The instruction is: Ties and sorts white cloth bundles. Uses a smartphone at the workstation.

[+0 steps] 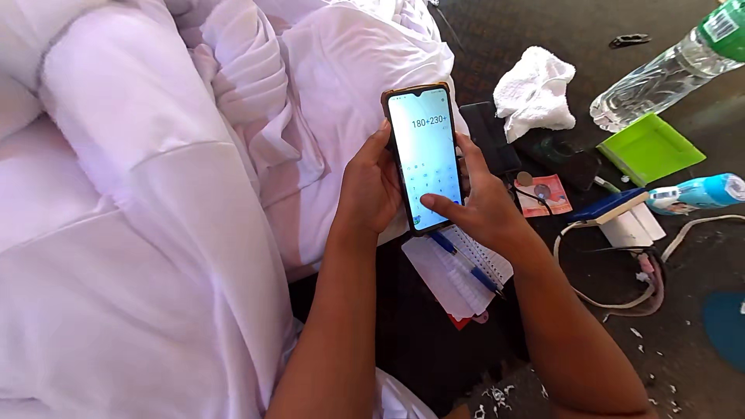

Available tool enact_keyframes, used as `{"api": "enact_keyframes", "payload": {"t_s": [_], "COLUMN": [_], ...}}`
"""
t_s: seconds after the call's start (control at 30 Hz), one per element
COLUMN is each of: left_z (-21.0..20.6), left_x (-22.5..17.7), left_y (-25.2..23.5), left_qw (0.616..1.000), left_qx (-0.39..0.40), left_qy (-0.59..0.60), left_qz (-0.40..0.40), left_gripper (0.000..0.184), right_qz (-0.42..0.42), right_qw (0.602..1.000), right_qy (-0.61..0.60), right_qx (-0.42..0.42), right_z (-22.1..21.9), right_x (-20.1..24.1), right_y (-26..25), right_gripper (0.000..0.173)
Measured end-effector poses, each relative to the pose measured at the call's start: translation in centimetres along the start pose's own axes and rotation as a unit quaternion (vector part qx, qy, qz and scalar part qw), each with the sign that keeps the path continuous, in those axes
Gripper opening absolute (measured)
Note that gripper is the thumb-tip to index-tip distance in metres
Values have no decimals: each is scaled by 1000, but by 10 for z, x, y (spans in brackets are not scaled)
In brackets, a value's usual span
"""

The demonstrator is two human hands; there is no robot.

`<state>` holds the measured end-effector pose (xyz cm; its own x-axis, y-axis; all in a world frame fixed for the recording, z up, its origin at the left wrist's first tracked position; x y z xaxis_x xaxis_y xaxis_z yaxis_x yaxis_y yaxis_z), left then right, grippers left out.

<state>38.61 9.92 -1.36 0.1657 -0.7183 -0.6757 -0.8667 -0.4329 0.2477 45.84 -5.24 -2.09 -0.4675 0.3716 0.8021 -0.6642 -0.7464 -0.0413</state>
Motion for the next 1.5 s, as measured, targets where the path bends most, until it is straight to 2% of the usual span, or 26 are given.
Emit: {"api": "enact_keyframes", "payload": {"t_s": [0.07, 0.13, 0.3, 0.8, 0.93, 1.07, 1.23, 1.5], "left_z": [0, 1, 1, 0, -1, -1, -1, -2], "left_x": [0, 0, 0, 0, 0, 0, 0, -1], "left_y": [0, 0, -1, 0, 0, 1, 0, -1], "left_qw": [1000, 1000, 1000, 1000, 1000, 1000, 1000, 999], "left_qx": [0, -3, -10, -12, -9, -6, -7, -24], "left_qy": [3, 9, 9, 21, 20, 4, 14, 16], "left_qz": [1, 4, 1, -3, 0, 3, 1, 19], "left_gripper": [45, 45, 44, 42, 43, 45, 44, 43], "right_qz": [4, 15, 24, 24, 29, 0, -7, -8], "right_qw": [999, 998, 997, 996, 998, 999, 998, 998], "right_qy": [-40, -51, -75, -84, -37, -19, -51, -51], "right_qx": [12, 21, 17, 18, -28, -47, -35, -26], "right_z": [7, 14, 20, 19, 9, -2, 5, 7], "right_x": [-1, 0, 0, -3, 1, 3, 2, 1], "right_y": [0, 1, 3, 2, 2, 1, 0, 0], "right_gripper": [78, 72, 83, 82, 64, 67, 51, 50]}}
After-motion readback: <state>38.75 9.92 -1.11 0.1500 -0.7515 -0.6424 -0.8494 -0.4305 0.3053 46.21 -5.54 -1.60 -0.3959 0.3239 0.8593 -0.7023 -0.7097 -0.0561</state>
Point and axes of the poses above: each hand's wrist, its own y-axis away from the middle knuckle, its own z-axis out of the back of the hand, x = y × z, the point moved 1 cm from there along -y, towards the middle knuckle, and after that the axes turned 4 degrees about y, right-handed, at the moved point
